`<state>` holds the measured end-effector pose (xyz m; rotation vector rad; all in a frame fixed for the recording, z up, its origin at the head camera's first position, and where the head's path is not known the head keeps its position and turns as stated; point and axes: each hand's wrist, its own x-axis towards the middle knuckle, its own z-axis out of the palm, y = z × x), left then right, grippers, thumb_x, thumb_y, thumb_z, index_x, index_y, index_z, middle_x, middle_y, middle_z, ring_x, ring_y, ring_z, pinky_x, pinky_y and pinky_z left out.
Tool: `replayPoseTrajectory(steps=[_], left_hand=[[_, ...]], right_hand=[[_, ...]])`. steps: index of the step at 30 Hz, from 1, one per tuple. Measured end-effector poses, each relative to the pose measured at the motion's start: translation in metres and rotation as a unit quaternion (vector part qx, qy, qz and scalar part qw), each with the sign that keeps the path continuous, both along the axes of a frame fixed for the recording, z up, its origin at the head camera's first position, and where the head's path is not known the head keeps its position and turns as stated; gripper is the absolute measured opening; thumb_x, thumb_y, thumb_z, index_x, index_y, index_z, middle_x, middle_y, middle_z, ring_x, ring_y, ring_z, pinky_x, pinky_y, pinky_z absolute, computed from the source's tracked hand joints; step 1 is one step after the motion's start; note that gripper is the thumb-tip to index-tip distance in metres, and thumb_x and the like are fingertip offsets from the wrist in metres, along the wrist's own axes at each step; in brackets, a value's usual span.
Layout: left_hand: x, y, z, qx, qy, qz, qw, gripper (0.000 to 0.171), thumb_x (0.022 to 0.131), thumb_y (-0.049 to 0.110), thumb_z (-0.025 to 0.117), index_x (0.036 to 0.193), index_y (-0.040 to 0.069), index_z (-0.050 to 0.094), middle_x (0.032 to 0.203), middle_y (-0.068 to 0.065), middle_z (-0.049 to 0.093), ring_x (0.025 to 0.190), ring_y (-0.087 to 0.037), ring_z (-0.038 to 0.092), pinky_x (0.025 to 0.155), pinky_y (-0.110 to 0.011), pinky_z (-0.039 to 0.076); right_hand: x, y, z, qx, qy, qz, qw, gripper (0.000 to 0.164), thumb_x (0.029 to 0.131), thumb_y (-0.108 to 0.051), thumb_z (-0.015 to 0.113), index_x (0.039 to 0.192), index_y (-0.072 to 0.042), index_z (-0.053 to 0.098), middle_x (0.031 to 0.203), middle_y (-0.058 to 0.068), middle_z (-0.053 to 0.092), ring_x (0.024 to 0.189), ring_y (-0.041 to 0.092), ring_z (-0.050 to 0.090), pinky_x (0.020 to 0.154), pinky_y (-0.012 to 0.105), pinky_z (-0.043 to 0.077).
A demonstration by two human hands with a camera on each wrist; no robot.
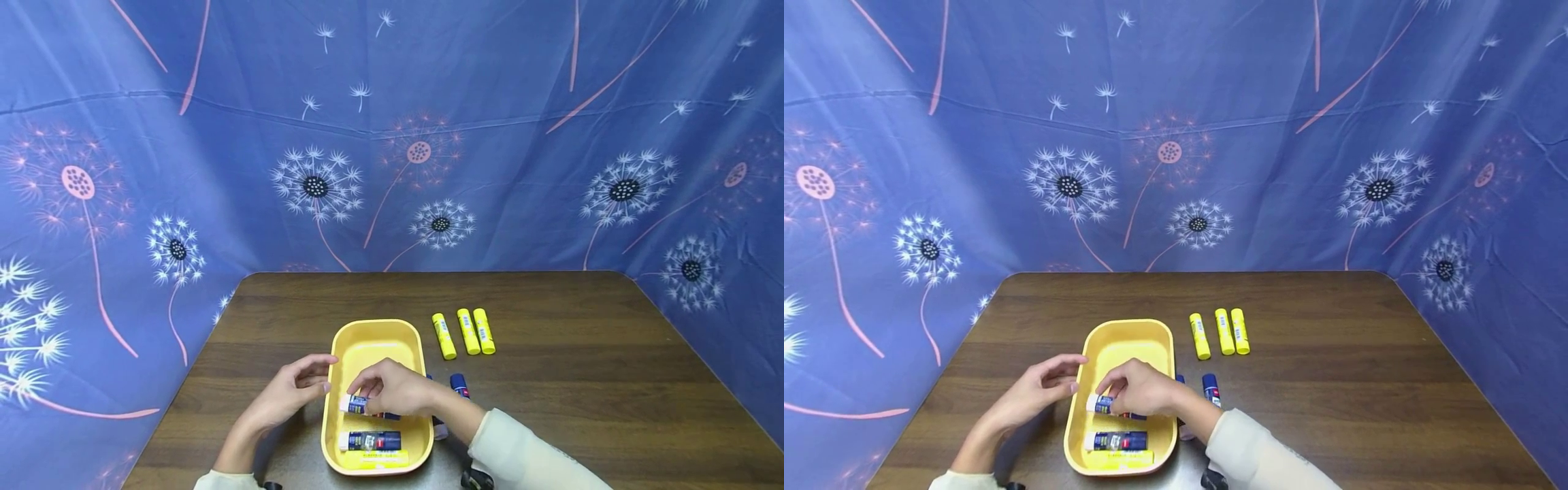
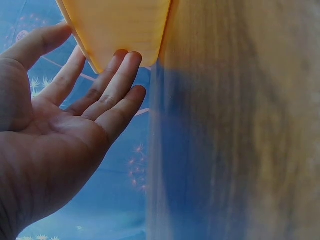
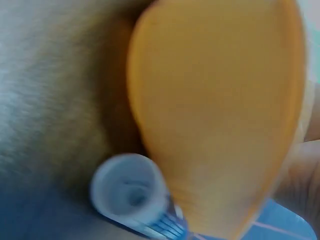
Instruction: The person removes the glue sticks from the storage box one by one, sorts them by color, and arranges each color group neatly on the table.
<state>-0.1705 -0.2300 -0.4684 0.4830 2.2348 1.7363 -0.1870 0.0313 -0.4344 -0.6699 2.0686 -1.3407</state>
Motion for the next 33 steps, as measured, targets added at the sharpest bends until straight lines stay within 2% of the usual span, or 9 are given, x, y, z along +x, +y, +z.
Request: replayPoseTrajectory(steps=[3,8,13,21,26,33], left_hand=[[-0.001,-0.001,0.0,0.0,0.0,0.0,1.0,0.051,0.098,0.009,0.067,0.144,-0.006,0.05,0.136,-0.036,0.058,0.125,-0.045,0.062,0.093,-0.019,0.054],[-0.001,0.001,0.001,-0.003,-0.005,0.008,1.0,0.051,0.098,0.01,0.068,0.144,-0.005,0.051,0.136,-0.033,0.059,0.125,-0.043,0.063,0.093,-0.02,0.055],[-0.001,0.002,0.002,-0.007,-0.009,0.012,0.9999,0.052,0.097,0.011,0.069,0.144,-0.003,0.052,0.137,-0.033,0.059,0.126,-0.043,0.062,0.092,-0.02,0.055],[0.0,-0.001,0.0,-0.021,-0.01,0.021,0.9995,0.051,0.097,0.012,0.069,0.144,-0.002,0.053,0.138,-0.032,0.058,0.126,-0.042,0.062,0.093,-0.019,0.054],[0.002,-0.002,0.001,-0.018,-0.005,0.019,0.9996,0.052,0.097,0.011,0.069,0.144,-0.003,0.052,0.137,-0.033,0.059,0.124,-0.039,0.064,0.094,-0.019,0.054],[0.0,0.001,-0.001,-0.016,0.003,0.013,0.9998,0.051,0.097,0.011,0.07,0.143,-0.004,0.053,0.136,-0.033,0.059,0.122,-0.035,0.065,0.094,-0.02,0.055]], right_hand=[[-0.005,0.009,0.012,-0.016,0.023,-0.018,0.999,0.031,0.084,0.005,0.073,0.113,-0.006,0.075,0.096,0.006,0.07,0.087,0.015,0.062,0.073,0.021,0.054],[-0.011,0.034,0.032,-0.033,0.058,-0.083,0.994,0.035,0.086,0.001,0.071,0.12,-0.006,0.073,0.102,0.008,0.07,0.093,0.017,0.062,0.076,0.024,0.055],[-0.017,0.059,0.04,-0.07,0.045,-0.144,0.986,0.039,0.088,-0.001,0.071,0.127,-0.002,0.069,0.109,0.014,0.069,0.095,0.019,0.064,0.079,0.025,0.059],[-0.017,0.084,0.038,-0.095,0.008,-0.237,0.967,0.041,0.09,-0.001,0.071,0.13,-0.002,0.067,0.118,0.016,0.068,0.097,0.018,0.064,0.079,0.025,0.058],[-0.014,0.097,0.028,-0.107,0.001,-0.283,0.953,0.044,0.088,0.0,0.071,0.132,0.001,0.065,0.116,0.014,0.066,0.1,0.017,0.062,0.08,0.023,0.057],[-0.003,0.123,0.015,-0.108,0.003,-0.362,0.926,0.045,0.089,0.0,0.071,0.133,0.003,0.064,0.118,0.016,0.066,0.104,0.015,0.061,0.083,0.02,0.056]])
